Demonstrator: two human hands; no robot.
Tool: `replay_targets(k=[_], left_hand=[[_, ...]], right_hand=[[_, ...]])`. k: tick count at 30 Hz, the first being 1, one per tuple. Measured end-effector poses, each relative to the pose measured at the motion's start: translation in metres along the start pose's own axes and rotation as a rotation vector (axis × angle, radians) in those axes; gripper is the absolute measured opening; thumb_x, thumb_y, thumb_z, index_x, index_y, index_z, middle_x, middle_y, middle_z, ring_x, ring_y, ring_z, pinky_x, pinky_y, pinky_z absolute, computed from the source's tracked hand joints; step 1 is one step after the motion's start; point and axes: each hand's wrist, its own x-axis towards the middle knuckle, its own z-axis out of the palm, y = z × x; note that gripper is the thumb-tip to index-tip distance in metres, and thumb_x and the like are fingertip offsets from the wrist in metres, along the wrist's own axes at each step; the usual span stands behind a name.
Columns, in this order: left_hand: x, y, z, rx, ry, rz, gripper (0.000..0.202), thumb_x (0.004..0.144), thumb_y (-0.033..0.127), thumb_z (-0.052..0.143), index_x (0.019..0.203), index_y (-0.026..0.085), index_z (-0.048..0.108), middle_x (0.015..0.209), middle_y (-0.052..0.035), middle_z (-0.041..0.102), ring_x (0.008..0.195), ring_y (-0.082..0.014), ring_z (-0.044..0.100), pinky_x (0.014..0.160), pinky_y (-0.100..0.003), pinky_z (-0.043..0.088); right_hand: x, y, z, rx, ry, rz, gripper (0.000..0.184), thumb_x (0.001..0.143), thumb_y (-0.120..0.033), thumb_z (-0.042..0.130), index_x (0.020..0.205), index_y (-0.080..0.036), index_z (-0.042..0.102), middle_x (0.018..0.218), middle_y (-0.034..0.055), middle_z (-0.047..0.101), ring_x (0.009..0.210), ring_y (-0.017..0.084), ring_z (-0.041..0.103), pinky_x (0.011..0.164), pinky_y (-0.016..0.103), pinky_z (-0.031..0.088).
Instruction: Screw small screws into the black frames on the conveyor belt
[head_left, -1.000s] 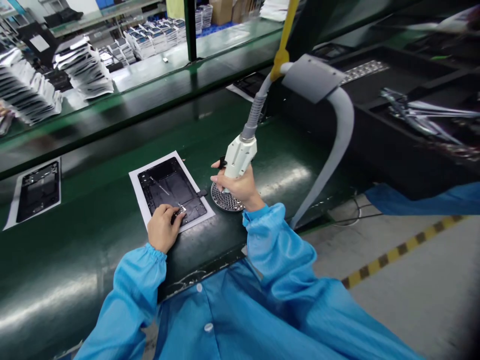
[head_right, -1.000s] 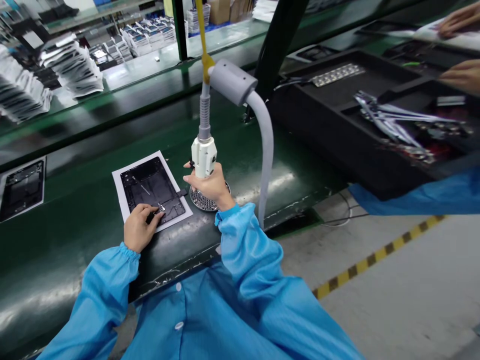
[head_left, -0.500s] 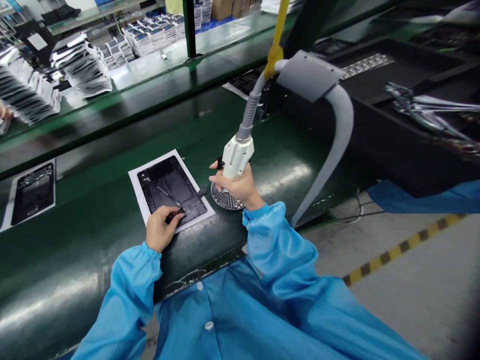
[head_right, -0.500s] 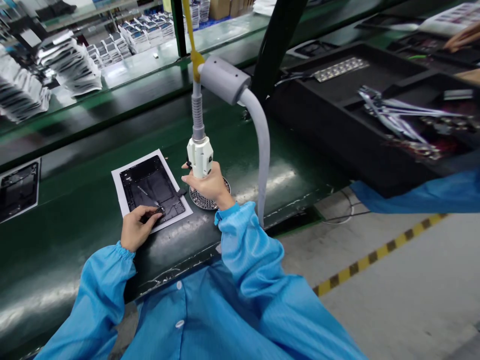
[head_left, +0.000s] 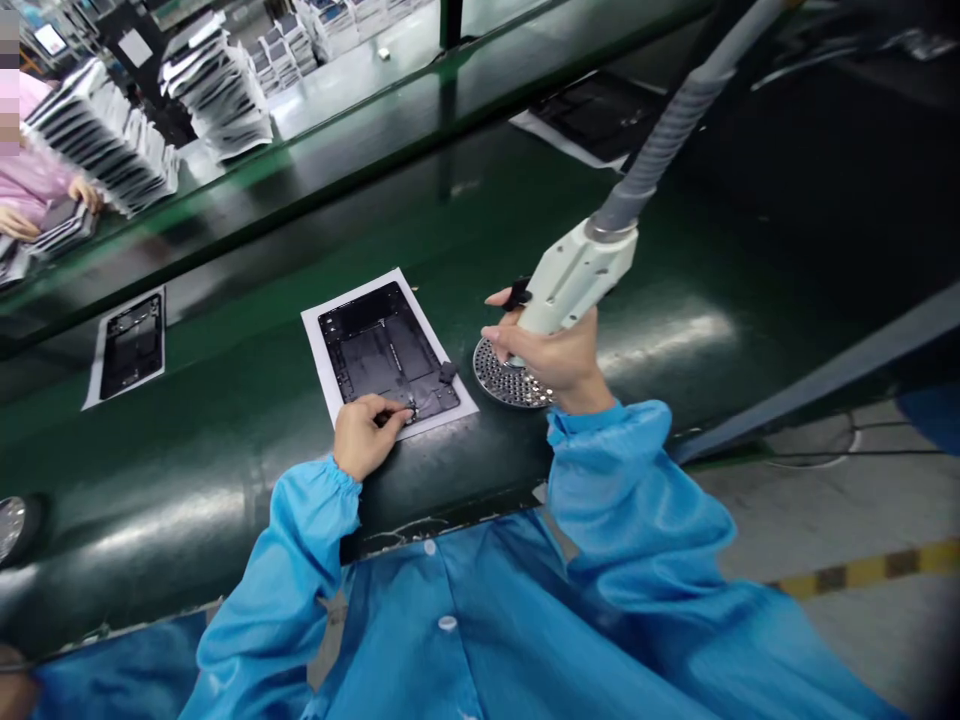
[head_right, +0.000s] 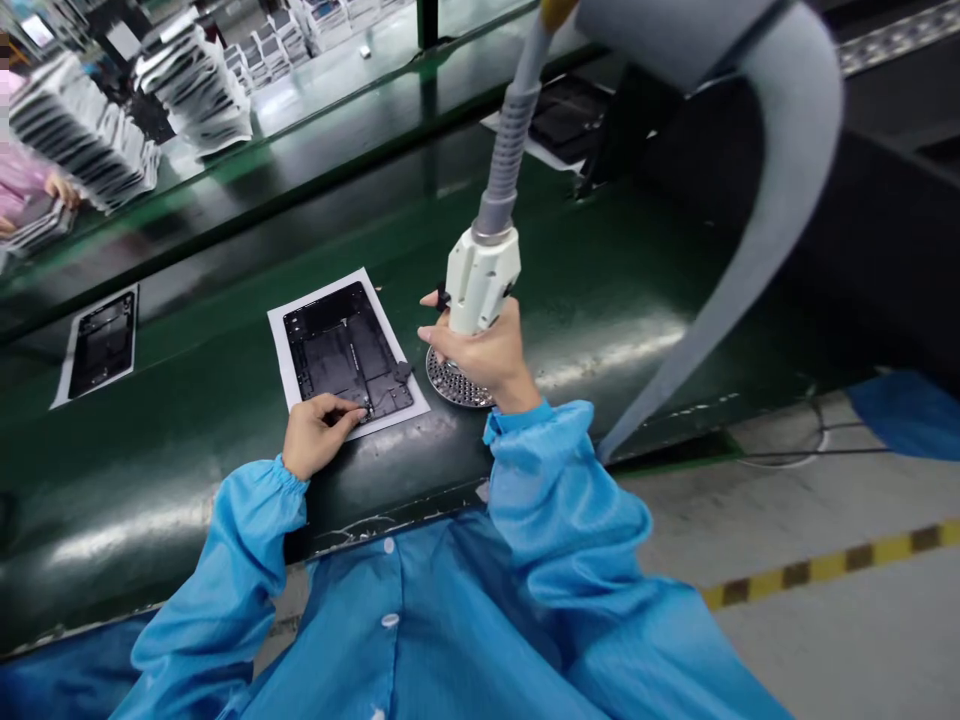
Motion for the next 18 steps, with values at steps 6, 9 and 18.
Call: replay_targets(k=[6, 9, 18], left_hand=[[0.003, 0.001, -0.005, 0.069, -0.036, 0.073, 0.004, 0.079, 0.023, 0.071, 0.077, 0.02, 0.074, 0.079, -0.0014, 0.067, 0.074, -0.0141, 0.062, 0.069, -0.028, 0.049], [0.008, 0.002, -0.007, 0.111, -0.085, 0.084, 0.004, 0.08, 0.022, 0.07, 0.08, 0.021, 0.074, 0.085, -0.002, 0.066, 0.08, -0.0155, 0.062, 0.074, -0.029, 0.049], [0.021, 0.015, -0.009, 0.331, -0.279, 0.097, 0.007, 0.082, 0.021, 0.065, 0.08, 0.021, 0.071, 0.084, -0.0018, 0.066, 0.08, -0.0178, 0.061, 0.069, -0.029, 0.046]], right_hand=[[-0.001, -0.002, 0.001, 0.009, 0.022, -0.015, 0.024, 0.062, -0.026, 0.082, 0.08, -0.022, 0.067, 0.044, -0.0065, 0.056, 0.038, 0.011, 0.051, 0.044, 0.029, 0.046], [-0.001, -0.003, 0.001, 0.005, 0.019, -0.023, 0.024, 0.063, -0.026, 0.082, 0.08, -0.022, 0.067, 0.044, -0.0062, 0.056, 0.037, 0.011, 0.051, 0.044, 0.029, 0.046], [0.002, 0.0, -0.003, 0.025, 0.004, -0.088, 0.024, 0.064, -0.025, 0.081, 0.083, -0.022, 0.065, 0.044, -0.0075, 0.056, 0.036, 0.011, 0.05, 0.042, 0.029, 0.044]])
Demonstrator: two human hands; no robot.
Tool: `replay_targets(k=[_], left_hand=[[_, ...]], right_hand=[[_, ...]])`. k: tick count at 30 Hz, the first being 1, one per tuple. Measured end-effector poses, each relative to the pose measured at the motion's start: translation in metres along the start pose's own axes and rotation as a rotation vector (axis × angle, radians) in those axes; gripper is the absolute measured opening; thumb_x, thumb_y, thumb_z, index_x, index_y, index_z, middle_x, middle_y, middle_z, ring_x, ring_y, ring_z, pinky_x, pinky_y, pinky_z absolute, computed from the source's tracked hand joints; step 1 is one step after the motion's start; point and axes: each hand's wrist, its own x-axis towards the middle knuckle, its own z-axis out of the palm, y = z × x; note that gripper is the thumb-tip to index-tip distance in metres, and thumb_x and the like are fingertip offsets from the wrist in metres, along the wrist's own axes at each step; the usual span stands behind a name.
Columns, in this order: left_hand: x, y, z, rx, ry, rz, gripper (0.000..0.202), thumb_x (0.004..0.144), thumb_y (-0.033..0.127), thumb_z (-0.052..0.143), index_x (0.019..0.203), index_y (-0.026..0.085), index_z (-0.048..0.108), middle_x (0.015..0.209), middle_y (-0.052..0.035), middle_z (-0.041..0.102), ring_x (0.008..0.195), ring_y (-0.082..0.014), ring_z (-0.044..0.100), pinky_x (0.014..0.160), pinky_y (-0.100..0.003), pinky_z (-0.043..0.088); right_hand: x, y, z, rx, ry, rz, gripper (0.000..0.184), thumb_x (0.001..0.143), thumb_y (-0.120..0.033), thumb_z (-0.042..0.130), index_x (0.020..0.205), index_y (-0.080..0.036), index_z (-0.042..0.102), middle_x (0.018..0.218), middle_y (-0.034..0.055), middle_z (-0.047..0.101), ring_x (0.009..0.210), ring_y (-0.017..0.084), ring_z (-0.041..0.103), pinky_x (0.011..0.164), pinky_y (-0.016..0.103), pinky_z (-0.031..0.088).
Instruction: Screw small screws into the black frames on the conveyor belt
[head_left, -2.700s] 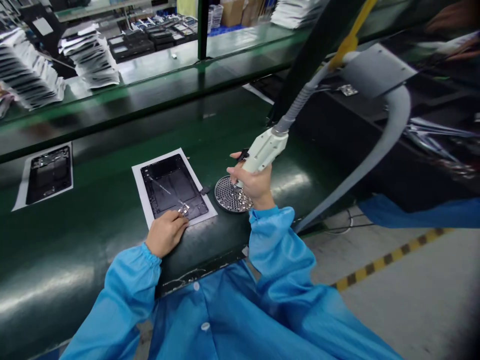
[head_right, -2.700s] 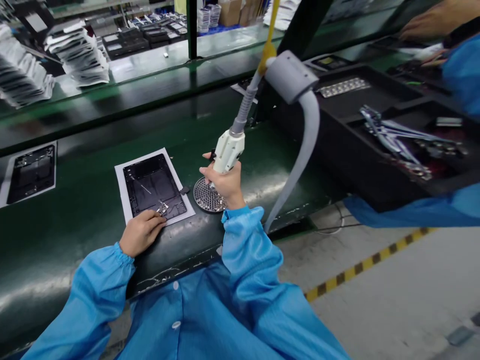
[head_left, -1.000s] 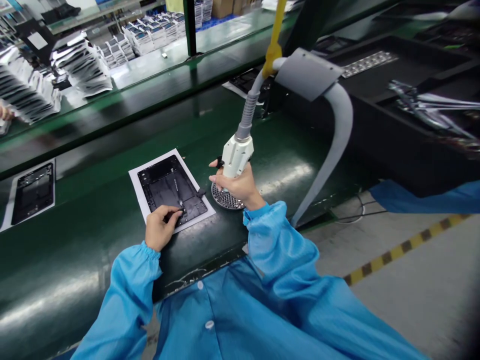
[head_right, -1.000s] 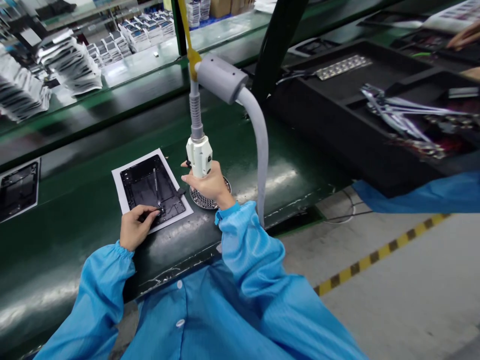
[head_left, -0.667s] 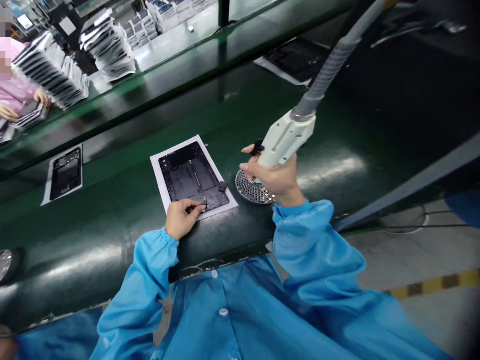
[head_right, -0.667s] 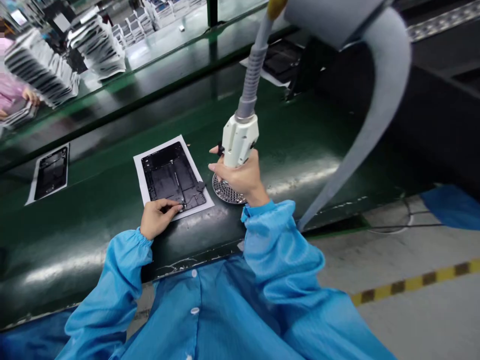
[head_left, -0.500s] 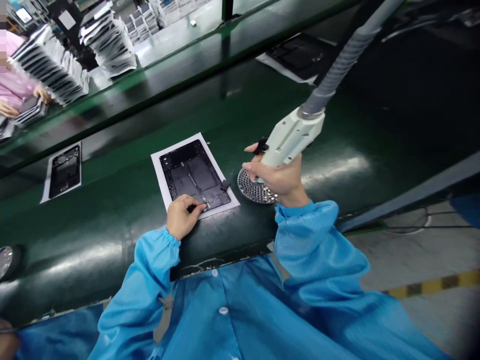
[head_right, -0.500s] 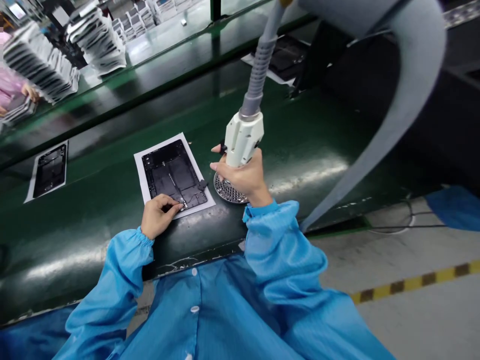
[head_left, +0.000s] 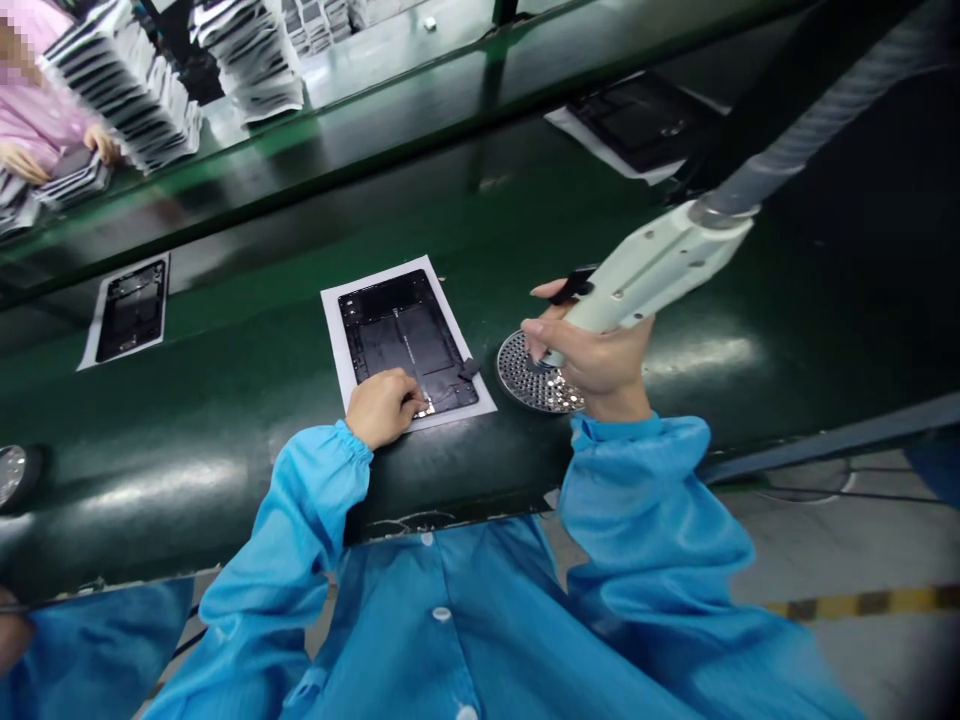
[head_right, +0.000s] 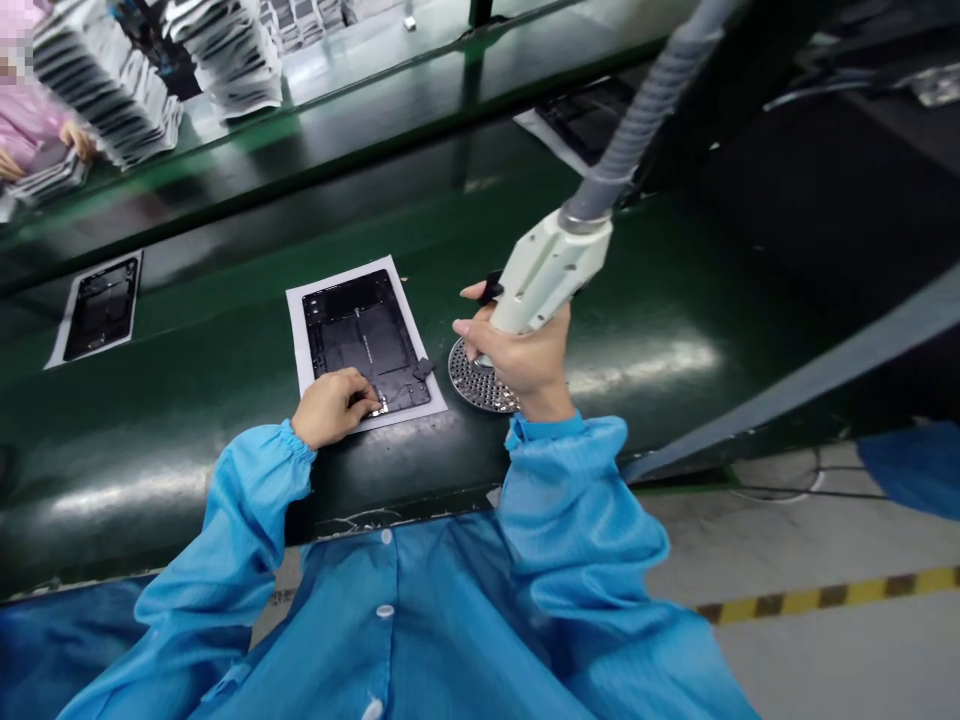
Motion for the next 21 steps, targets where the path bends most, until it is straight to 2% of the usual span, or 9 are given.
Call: replay_targets(k=[3, 6, 9, 11, 14, 17, 21], left_hand=[[-0.005, 0.002, 0.004, 0.044, 0.029, 0.011, 0.013, 0.087, 0.025, 0.059, 0.085, 0.021, 0.072, 0.089, -0.0024, 0.066, 0.083, -0.0175, 0.061, 0.068, -0.028, 0.046], [-0.017, 0.001, 0.008, 0.112, 0.043, 0.126, 0.023, 0.094, 0.029, 0.05, 0.094, 0.02, 0.072, 0.091, -0.0052, 0.066, 0.088, -0.0191, 0.06, 0.073, -0.031, 0.046], [-0.028, -0.005, 0.013, 0.182, 0.11, 0.268, 0.026, 0.095, 0.032, 0.049, 0.101, 0.022, 0.072, 0.1, -0.0073, 0.066, 0.099, -0.0235, 0.058, 0.086, -0.041, 0.044], [-0.029, -0.01, 0.017, 0.209, 0.197, 0.315, 0.024, 0.094, 0.029, 0.05, 0.104, 0.026, 0.072, 0.111, -0.0073, 0.065, 0.113, -0.027, 0.053, 0.098, -0.051, 0.036], [-0.021, -0.015, 0.026, 0.208, 0.281, 0.3, 0.024, 0.093, 0.025, 0.051, 0.105, 0.027, 0.072, 0.118, -0.0077, 0.063, 0.124, -0.029, 0.047, 0.107, -0.057, 0.026], [-0.012, -0.017, 0.032, 0.167, 0.297, 0.251, 0.024, 0.094, 0.027, 0.051, 0.106, 0.026, 0.072, 0.118, -0.0083, 0.063, 0.124, -0.0281, 0.049, 0.107, -0.057, 0.028], [-0.009, -0.018, 0.035, 0.11, 0.305, 0.221, 0.024, 0.094, 0.03, 0.05, 0.106, 0.028, 0.071, 0.122, -0.0077, 0.062, 0.125, -0.027, 0.048, 0.109, -0.058, 0.027]], right_hand=[[-0.001, -0.002, 0.005, 0.086, -0.005, -0.019, 0.026, 0.063, -0.024, 0.081, 0.084, -0.023, 0.066, 0.043, -0.0085, 0.056, 0.035, 0.011, 0.049, 0.041, 0.028, 0.044], [-0.008, -0.007, 0.018, 0.188, -0.074, 0.001, 0.026, 0.065, -0.023, 0.079, 0.088, -0.021, 0.066, 0.046, -0.0086, 0.057, 0.036, 0.011, 0.051, 0.042, 0.026, 0.046], [-0.018, -0.009, 0.039, 0.22, -0.172, 0.06, 0.027, 0.068, -0.021, 0.076, 0.092, -0.021, 0.064, 0.047, -0.0089, 0.058, 0.038, 0.011, 0.052, 0.043, 0.026, 0.046], [-0.023, -0.009, 0.054, 0.207, -0.208, 0.086, 0.026, 0.069, -0.019, 0.074, 0.092, -0.021, 0.063, 0.047, -0.0089, 0.057, 0.038, 0.011, 0.053, 0.043, 0.025, 0.046], [-0.023, -0.006, 0.073, 0.16, -0.225, 0.089, 0.024, 0.07, -0.018, 0.071, 0.092, -0.02, 0.061, 0.047, -0.0086, 0.057, 0.039, 0.01, 0.053, 0.045, 0.026, 0.046], [-0.021, 0.0, 0.086, 0.112, -0.205, 0.095, 0.023, 0.069, -0.019, 0.07, 0.089, -0.019, 0.061, 0.046, -0.0087, 0.056, 0.038, 0.01, 0.051, 0.044, 0.026, 0.046], [-0.022, 0.008, 0.093, 0.086, -0.211, 0.12, 0.022, 0.068, -0.02, 0.069, 0.088, -0.019, 0.06, 0.046, -0.0086, 0.055, 0.038, 0.01, 0.051, 0.045, 0.026, 0.046]])
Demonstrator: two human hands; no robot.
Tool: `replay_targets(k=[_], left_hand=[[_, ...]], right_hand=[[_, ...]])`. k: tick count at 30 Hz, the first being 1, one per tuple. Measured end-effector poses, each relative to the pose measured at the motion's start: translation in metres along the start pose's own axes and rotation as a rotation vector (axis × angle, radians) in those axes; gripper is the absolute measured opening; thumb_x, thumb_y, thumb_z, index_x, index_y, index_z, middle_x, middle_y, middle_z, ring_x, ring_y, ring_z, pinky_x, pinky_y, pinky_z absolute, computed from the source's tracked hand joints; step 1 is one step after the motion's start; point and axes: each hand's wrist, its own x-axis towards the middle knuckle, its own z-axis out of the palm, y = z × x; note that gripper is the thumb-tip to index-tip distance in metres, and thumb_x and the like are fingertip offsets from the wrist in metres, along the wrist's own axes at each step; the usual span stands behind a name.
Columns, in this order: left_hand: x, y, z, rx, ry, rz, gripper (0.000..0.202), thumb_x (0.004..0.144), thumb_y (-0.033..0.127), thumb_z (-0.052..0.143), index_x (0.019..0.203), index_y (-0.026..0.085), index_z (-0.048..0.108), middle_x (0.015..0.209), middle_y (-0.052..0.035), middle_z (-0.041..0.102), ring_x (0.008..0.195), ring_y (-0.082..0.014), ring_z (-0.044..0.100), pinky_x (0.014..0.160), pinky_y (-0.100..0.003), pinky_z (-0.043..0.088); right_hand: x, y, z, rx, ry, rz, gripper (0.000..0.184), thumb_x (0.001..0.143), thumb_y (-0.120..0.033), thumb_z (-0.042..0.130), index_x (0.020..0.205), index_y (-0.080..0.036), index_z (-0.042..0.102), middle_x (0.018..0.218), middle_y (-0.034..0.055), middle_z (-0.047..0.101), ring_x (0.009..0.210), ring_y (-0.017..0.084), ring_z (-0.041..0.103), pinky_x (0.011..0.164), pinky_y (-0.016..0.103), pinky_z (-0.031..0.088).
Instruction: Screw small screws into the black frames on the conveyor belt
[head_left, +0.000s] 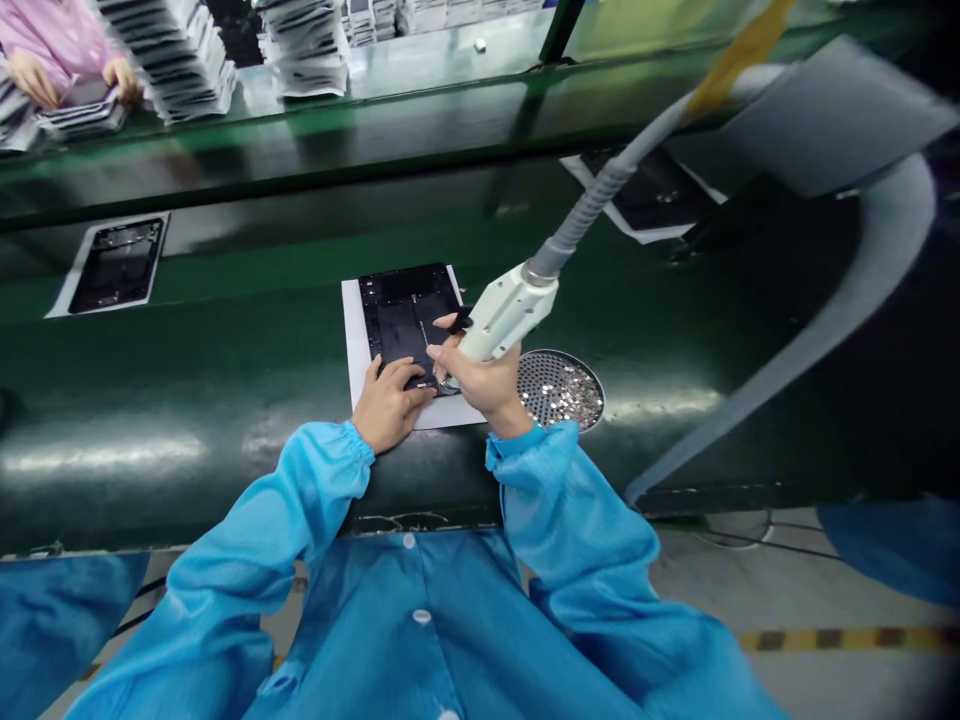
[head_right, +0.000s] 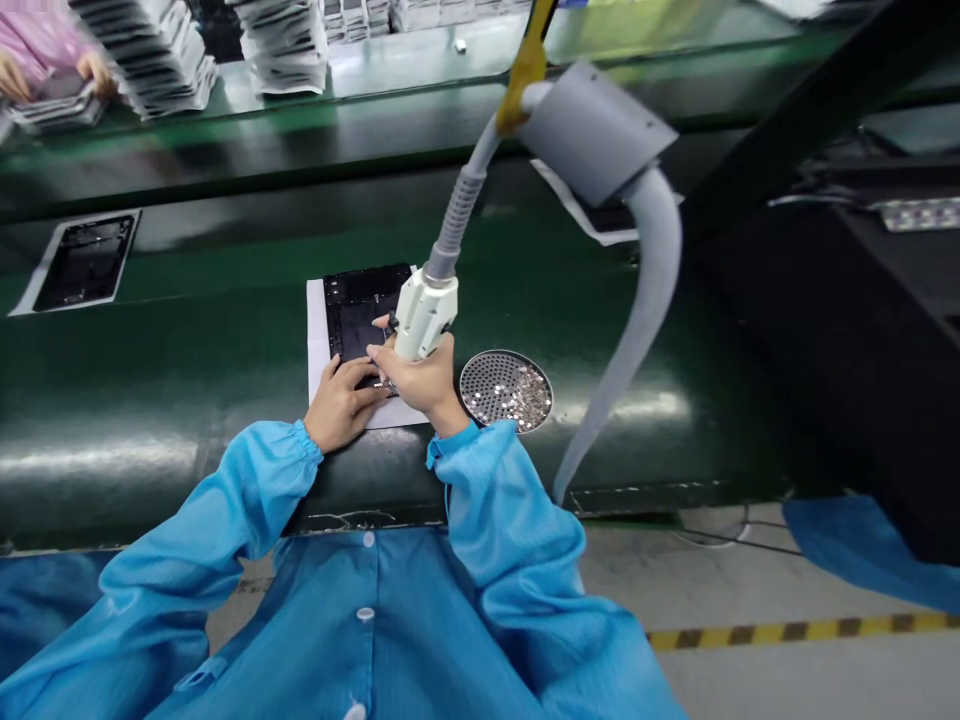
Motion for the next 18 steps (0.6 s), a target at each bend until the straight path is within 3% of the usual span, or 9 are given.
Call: replay_targets(k=[11, 15, 18], left_hand=[[-0.001, 0.004, -0.004, -0.037, -0.026, -0.029, 0.026, 0.094, 0.029, 0.05, 0.106, 0.026, 0.072, 0.131, -0.0097, 0.057, 0.129, -0.0284, 0.045, 0.112, -0.06, 0.024], [-0.001, 0.003, -0.002, -0.047, -0.018, -0.026, 0.025, 0.094, 0.028, 0.05, 0.106, 0.027, 0.072, 0.13, -0.0089, 0.058, 0.129, -0.0283, 0.046, 0.112, -0.06, 0.024], [-0.002, 0.001, 0.0, -0.045, 0.006, -0.03, 0.024, 0.093, 0.029, 0.052, 0.106, 0.028, 0.072, 0.126, -0.0075, 0.06, 0.128, -0.0275, 0.048, 0.111, -0.058, 0.026]], right_hand=[[-0.011, 0.009, 0.006, -0.128, -0.04, 0.022, 0.016, 0.069, -0.023, 0.068, 0.081, -0.019, 0.058, 0.053, -0.0058, 0.054, 0.045, 0.011, 0.053, 0.049, 0.029, 0.048], [-0.009, 0.01, 0.007, -0.121, 0.017, -0.006, 0.017, 0.069, -0.022, 0.069, 0.082, -0.02, 0.059, 0.052, -0.0061, 0.055, 0.043, 0.011, 0.052, 0.049, 0.029, 0.049], [0.001, 0.005, -0.004, -0.04, 0.057, -0.042, 0.018, 0.068, -0.022, 0.07, 0.084, -0.022, 0.06, 0.045, -0.0086, 0.054, 0.037, 0.011, 0.05, 0.043, 0.028, 0.046]])
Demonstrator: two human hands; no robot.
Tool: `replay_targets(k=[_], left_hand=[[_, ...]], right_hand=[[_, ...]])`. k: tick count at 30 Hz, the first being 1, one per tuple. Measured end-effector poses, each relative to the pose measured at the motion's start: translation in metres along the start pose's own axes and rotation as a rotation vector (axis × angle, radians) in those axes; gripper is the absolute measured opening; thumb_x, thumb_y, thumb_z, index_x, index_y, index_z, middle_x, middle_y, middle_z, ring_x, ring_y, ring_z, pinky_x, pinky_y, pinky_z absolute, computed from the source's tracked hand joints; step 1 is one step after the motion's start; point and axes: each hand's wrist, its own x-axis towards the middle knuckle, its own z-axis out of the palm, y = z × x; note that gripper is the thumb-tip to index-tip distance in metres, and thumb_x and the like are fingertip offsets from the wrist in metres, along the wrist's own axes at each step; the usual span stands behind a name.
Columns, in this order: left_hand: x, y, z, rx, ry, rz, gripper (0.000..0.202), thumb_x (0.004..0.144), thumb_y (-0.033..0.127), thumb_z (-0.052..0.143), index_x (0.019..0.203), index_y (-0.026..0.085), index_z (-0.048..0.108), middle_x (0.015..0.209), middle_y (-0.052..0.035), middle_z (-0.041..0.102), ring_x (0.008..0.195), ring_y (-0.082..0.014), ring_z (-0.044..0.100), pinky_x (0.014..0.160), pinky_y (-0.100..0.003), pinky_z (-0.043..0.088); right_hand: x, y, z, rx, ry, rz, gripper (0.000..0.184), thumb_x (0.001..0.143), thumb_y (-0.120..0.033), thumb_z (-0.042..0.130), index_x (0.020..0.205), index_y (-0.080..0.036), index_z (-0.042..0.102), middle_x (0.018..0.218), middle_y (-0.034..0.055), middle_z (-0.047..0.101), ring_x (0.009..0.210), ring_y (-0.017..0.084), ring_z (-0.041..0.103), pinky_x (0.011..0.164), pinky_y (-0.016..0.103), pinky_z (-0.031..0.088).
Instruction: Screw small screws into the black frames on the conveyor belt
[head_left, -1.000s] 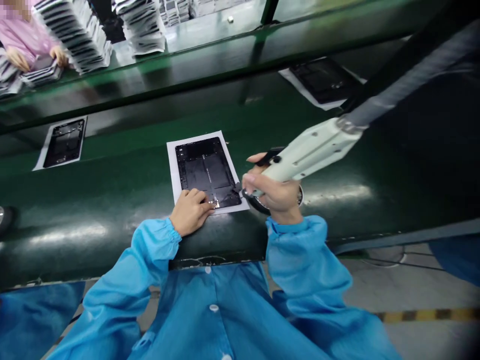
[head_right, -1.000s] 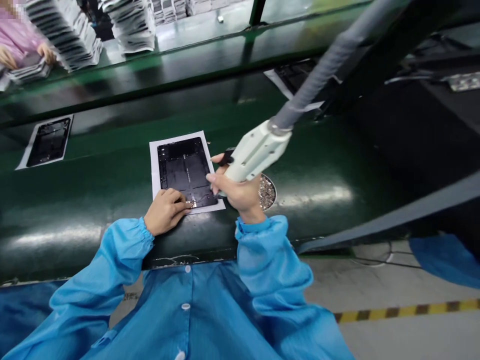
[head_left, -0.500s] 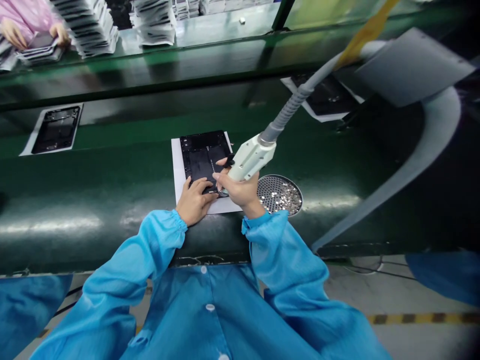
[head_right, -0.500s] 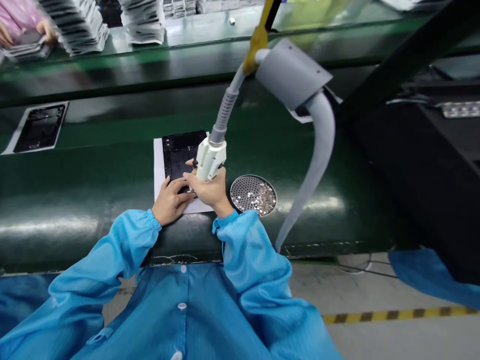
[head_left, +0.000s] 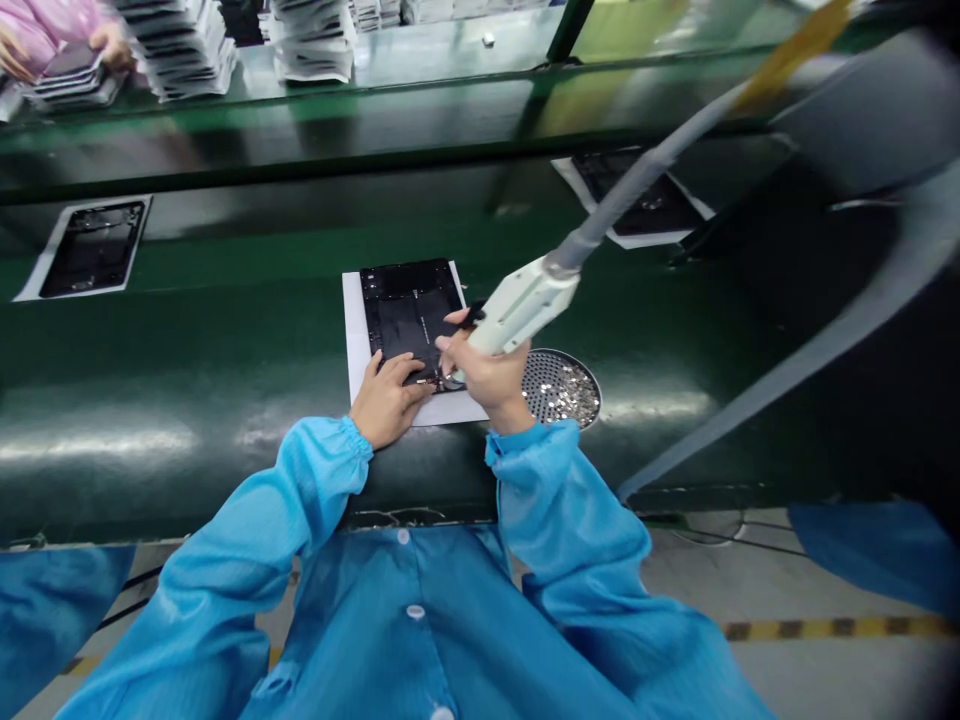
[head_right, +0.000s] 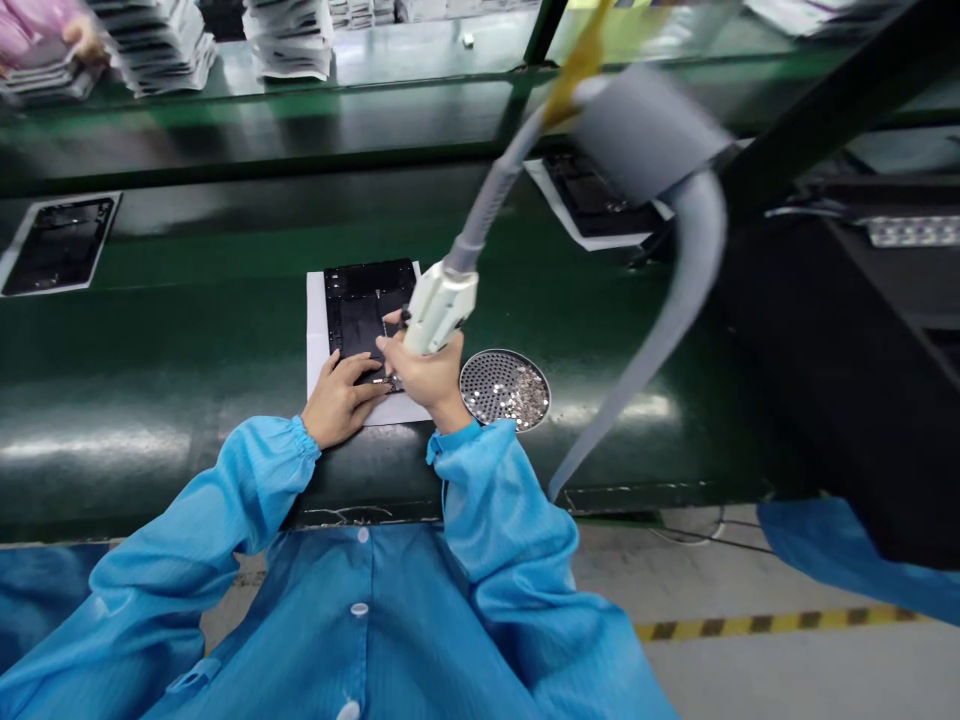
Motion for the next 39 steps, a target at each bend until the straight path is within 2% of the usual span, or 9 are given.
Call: replay_targets(k=[4, 7, 11, 15, 23, 33, 39], left_hand=[[-0.001, -0.003, 0.003, -0.001, 0.031, 0.022, 0.023, 0.092, 0.028, 0.053, 0.106, 0.027, 0.072, 0.127, -0.0082, 0.061, 0.128, -0.0276, 0.049, 0.111, -0.056, 0.029], [-0.003, -0.004, 0.003, -0.008, 0.058, 0.035, 0.024, 0.092, 0.028, 0.053, 0.107, 0.025, 0.072, 0.128, -0.0098, 0.061, 0.127, -0.0276, 0.05, 0.11, -0.056, 0.029], [-0.004, -0.004, 0.002, 0.009, 0.125, -0.046, 0.025, 0.091, 0.034, 0.055, 0.106, 0.022, 0.072, 0.129, -0.0124, 0.061, 0.129, -0.031, 0.048, 0.11, -0.061, 0.026], [-0.006, -0.006, 0.001, 0.013, 0.131, -0.072, 0.025, 0.091, 0.036, 0.056, 0.104, 0.023, 0.073, 0.129, -0.0123, 0.061, 0.128, -0.0316, 0.048, 0.109, -0.062, 0.027], [-0.006, -0.01, -0.002, 0.03, 0.127, -0.053, 0.026, 0.091, 0.037, 0.056, 0.105, 0.022, 0.072, 0.13, -0.0127, 0.06, 0.129, -0.0313, 0.048, 0.108, -0.058, 0.03], [-0.005, -0.014, -0.004, 0.051, 0.135, -0.035, 0.027, 0.09, 0.037, 0.056, 0.103, 0.021, 0.073, 0.129, -0.0125, 0.061, 0.128, -0.0319, 0.049, 0.107, -0.058, 0.032], [-0.005, -0.015, -0.004, 0.046, 0.136, -0.042, 0.026, 0.09, 0.037, 0.056, 0.103, 0.023, 0.073, 0.13, -0.0122, 0.061, 0.128, -0.0322, 0.049, 0.107, -0.058, 0.032]], right_hand=[[0.012, -0.009, -0.036, 0.03, 0.083, -0.08, 0.022, 0.065, -0.022, 0.076, 0.082, -0.023, 0.061, 0.043, -0.0091, 0.054, 0.034, 0.01, 0.049, 0.04, 0.027, 0.044], [0.014, -0.012, -0.064, 0.039, 0.125, -0.082, 0.024, 0.064, -0.024, 0.078, 0.078, -0.022, 0.059, 0.041, -0.0101, 0.052, 0.033, 0.01, 0.048, 0.04, 0.025, 0.043], [0.012, -0.009, -0.082, 0.011, 0.179, -0.066, 0.024, 0.064, -0.026, 0.077, 0.08, -0.022, 0.06, 0.04, -0.0107, 0.051, 0.032, 0.01, 0.047, 0.04, 0.027, 0.042], [0.011, -0.007, -0.081, -0.022, 0.186, -0.042, 0.026, 0.062, -0.022, 0.074, 0.086, -0.023, 0.063, 0.042, -0.0095, 0.054, 0.034, 0.012, 0.048, 0.041, 0.029, 0.043], [0.012, -0.008, -0.07, -0.013, 0.169, 0.001, 0.026, 0.063, -0.025, 0.073, 0.086, -0.022, 0.062, 0.043, -0.0098, 0.053, 0.035, 0.011, 0.048, 0.04, 0.028, 0.042], [0.014, -0.012, -0.062, -0.023, 0.157, 0.07, 0.019, 0.061, -0.021, 0.07, 0.078, -0.019, 0.06, 0.044, -0.0096, 0.052, 0.037, 0.009, 0.049, 0.042, 0.025, 0.041], [0.015, -0.01, -0.063, -0.053, 0.137, 0.052, 0.021, 0.062, -0.023, 0.071, 0.08, -0.019, 0.061, 0.044, -0.0087, 0.054, 0.038, 0.01, 0.05, 0.044, 0.027, 0.044]])
